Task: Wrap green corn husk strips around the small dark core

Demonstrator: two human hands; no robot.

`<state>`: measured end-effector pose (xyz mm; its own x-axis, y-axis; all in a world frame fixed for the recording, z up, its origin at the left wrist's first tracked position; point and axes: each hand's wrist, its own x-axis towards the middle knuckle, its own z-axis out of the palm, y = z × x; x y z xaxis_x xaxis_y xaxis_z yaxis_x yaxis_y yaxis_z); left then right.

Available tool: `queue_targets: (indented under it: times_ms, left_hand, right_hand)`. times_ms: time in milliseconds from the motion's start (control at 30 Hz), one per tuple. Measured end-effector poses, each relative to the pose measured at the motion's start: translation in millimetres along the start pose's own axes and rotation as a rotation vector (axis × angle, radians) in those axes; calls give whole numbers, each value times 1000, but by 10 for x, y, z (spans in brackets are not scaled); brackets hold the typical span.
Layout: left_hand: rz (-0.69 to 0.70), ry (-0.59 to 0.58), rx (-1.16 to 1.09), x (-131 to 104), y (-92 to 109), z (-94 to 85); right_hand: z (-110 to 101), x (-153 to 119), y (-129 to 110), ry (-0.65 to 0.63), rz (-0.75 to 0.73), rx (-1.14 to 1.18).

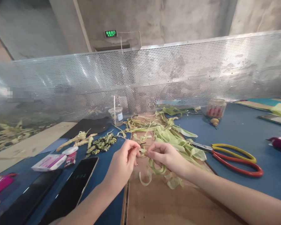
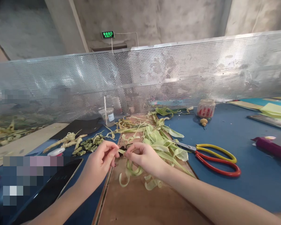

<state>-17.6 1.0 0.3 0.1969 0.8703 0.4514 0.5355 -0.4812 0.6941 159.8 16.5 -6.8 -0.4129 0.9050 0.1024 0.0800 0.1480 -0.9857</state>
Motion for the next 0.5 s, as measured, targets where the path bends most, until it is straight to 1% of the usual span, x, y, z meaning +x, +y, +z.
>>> queue_targets:
  times_ms: [100, 200, 500]
  left_hand:
    - [-16, 40, -29, 9, 5, -8]
    - [-29, 106, -104, 30, -4, -16]
    - [-140, 332, -454, 135, -87, -41]
  right_hand:
    - [-2, -7, 0, 12, -43, 39]
    - [-7, -12, -5, 40, -79, 75]
    - [-45, -32, -61, 163, -2, 88]
